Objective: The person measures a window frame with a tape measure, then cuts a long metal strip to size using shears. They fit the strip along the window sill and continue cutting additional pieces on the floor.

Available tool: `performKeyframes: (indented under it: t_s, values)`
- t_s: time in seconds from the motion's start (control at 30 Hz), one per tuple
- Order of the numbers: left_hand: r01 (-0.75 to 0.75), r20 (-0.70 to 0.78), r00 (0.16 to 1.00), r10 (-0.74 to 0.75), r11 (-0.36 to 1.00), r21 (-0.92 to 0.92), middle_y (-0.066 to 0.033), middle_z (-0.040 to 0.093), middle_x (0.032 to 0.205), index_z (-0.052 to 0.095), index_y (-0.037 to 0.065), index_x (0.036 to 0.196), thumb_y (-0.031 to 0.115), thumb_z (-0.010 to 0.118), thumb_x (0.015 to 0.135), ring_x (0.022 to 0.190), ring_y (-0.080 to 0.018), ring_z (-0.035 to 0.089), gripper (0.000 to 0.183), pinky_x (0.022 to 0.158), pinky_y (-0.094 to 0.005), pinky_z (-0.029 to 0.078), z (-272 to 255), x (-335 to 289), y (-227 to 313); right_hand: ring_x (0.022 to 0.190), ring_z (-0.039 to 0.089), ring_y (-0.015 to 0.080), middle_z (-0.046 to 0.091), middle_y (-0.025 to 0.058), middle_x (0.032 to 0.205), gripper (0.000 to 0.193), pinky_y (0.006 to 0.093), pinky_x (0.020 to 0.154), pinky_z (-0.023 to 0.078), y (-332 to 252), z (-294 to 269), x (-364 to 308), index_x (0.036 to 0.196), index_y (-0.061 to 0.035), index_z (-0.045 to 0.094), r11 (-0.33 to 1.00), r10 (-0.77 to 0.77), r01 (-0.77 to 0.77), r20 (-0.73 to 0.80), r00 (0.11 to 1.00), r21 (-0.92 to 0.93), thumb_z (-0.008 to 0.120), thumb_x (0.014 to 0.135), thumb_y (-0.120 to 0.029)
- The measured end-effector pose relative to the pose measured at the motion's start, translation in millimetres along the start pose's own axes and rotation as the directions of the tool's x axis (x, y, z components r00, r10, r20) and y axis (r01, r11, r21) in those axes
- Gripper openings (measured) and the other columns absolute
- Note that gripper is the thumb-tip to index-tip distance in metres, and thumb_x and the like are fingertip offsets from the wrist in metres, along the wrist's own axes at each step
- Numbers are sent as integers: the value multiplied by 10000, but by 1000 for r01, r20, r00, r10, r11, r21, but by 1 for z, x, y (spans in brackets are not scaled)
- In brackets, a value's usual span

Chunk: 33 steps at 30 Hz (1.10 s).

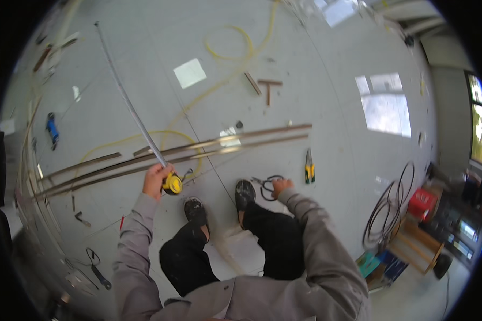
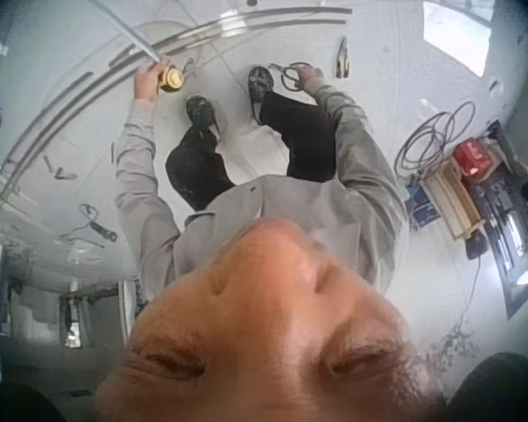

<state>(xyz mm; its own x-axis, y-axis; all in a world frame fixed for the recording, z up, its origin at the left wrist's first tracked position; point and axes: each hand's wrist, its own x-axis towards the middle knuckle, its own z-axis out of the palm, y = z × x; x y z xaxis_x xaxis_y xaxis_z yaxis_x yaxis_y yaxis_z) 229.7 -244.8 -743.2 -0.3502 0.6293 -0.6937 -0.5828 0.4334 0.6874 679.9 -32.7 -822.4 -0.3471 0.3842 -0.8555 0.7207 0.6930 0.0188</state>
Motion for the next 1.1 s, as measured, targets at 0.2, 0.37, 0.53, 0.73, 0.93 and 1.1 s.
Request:
performKeyframes:
  t_s: [0.2, 0.37, 0.53, 0.73, 0.93, 1.1]
  values:
    - [-39, 111, 994, 19, 984, 176, -53, 709, 871, 672, 22, 972, 115, 678, 952, 765, -121, 647, 95, 698, -258, 515, 15, 111, -34, 1089, 659, 362, 699, 204, 1142, 503, 452, 939, 522, -19, -53, 49, 1221, 0, 669, 654, 22, 343, -470, 883, 674, 705, 889, -377]
    - [-180, 305, 945, 117, 965, 189, -31, 690, 883, 658, 31, 1014, 128, 664, 981, 757, -105, 647, 103, 668, -247, 513, 78, 135, 18, 880, 626, 200, 667, 127, 926, 538, 358, 818, 532, -120, -180, 74, 1053, 23, 664, 95, -401, 764, -678, 616, 638, 663, 923, -499]
    - [-378, 202, 923, 328, 874, 306, -23, 685, 879, 675, 4, 981, 129, 685, 959, 755, -101, 636, 128, 668, -251, 514, 104, 100, 56, 1039, 679, 265, 677, 116, 1155, 472, 387, 673, 667, -161, -217, 43, 1206, -33, 685, -205, -391, 530, -565, 727, 823, 724, 856, -347]
    - [-449, 305, 889, 342, 786, 425, 10, 587, 642, 689, 58, 756, 260, 670, 902, 563, -76, 514, 251, 500, -269, 378, 56, 82, -17, 962, 658, 186, 688, 103, 1131, 495, 346, 882, 532, -172, -146, 76, 1385, 17, 557, -45, -740, 301, -234, 631, 953, 553, 958, -233]
    - [-334, -64, 934, 352, 921, 199, -59, 629, 690, 665, 5, 860, 300, 717, 915, 567, -126, 624, 305, 437, -274, 512, -27, 80, -25, 815, 647, 203, 650, 98, 928, 266, 358, 622, 560, -186, -84, 79, 1075, -36, 571, 23, -580, 21, -4, 815, 1000, 566, 967, -278]
    - [-290, -538, 811, 229, 957, -29, -67, 643, 752, 632, 11, 918, 316, 715, 938, 595, -144, 665, 316, 451, -289, 567, -180, 46, -97, 690, 641, 197, 646, 98, 857, 322, 330, 560, 546, -188, -77, 63, 1057, 9, 584, 192, -484, 18, 79, 872, 981, 587, 949, -294]
